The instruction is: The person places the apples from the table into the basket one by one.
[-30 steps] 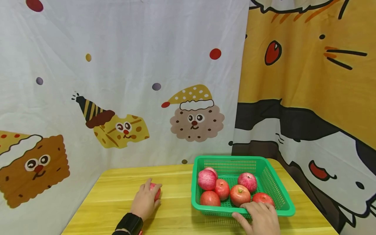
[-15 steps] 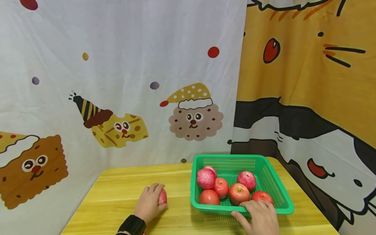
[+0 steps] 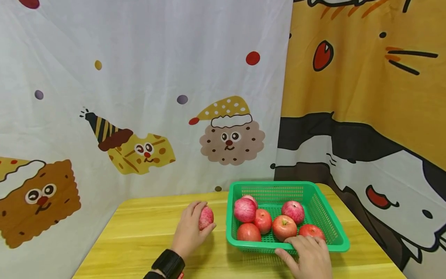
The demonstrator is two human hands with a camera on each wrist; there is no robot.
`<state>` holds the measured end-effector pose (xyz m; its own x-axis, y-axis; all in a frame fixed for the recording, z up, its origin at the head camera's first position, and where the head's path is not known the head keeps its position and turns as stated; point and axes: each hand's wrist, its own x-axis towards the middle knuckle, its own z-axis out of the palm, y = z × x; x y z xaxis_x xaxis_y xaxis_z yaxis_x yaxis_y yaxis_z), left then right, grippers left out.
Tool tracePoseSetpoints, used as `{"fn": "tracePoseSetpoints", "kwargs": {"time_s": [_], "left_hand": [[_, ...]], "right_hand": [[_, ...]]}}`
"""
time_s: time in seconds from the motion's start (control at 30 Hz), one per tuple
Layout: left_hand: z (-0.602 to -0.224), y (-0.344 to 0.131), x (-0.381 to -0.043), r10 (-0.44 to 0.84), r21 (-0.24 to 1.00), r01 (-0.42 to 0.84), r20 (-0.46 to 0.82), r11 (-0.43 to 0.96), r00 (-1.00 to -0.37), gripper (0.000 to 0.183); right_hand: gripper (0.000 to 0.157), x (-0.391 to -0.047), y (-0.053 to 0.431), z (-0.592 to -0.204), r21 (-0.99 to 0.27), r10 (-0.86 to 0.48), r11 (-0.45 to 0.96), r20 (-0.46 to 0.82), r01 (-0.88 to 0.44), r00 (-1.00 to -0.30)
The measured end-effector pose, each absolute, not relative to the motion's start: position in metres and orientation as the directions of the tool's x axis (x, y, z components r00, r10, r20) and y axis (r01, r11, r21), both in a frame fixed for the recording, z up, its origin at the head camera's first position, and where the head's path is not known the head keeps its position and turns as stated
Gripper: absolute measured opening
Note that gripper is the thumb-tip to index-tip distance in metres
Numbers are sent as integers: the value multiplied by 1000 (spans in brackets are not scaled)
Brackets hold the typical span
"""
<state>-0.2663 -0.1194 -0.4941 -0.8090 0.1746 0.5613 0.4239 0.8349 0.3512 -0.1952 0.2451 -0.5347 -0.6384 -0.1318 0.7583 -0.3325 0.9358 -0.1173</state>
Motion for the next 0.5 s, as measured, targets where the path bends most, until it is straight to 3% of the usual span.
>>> {"fn": "tracePoseSetpoints", "kwargs": {"time_s": [0.17, 0.27, 0.37, 0.5], "left_hand": [[-463, -58, -258, 267, 269, 646, 748, 714, -607, 76], [-456, -23, -257, 328, 225, 719, 773, 658, -542, 78], [-459, 1, -258, 366, 220, 741, 759, 635, -539, 78], [-472, 20, -261, 395, 235, 713, 699, 661, -596, 77]], "right_hand": [[42, -194, 247, -533, -117, -131, 937, 758, -330, -639], [42, -194, 247, -532, -122, -125, 940, 747, -319, -653], [42, -194, 246, -533, -120, -126, 942, 739, -312, -662], [42, -194, 246, -534, -109, -132, 943, 744, -315, -655]]}}
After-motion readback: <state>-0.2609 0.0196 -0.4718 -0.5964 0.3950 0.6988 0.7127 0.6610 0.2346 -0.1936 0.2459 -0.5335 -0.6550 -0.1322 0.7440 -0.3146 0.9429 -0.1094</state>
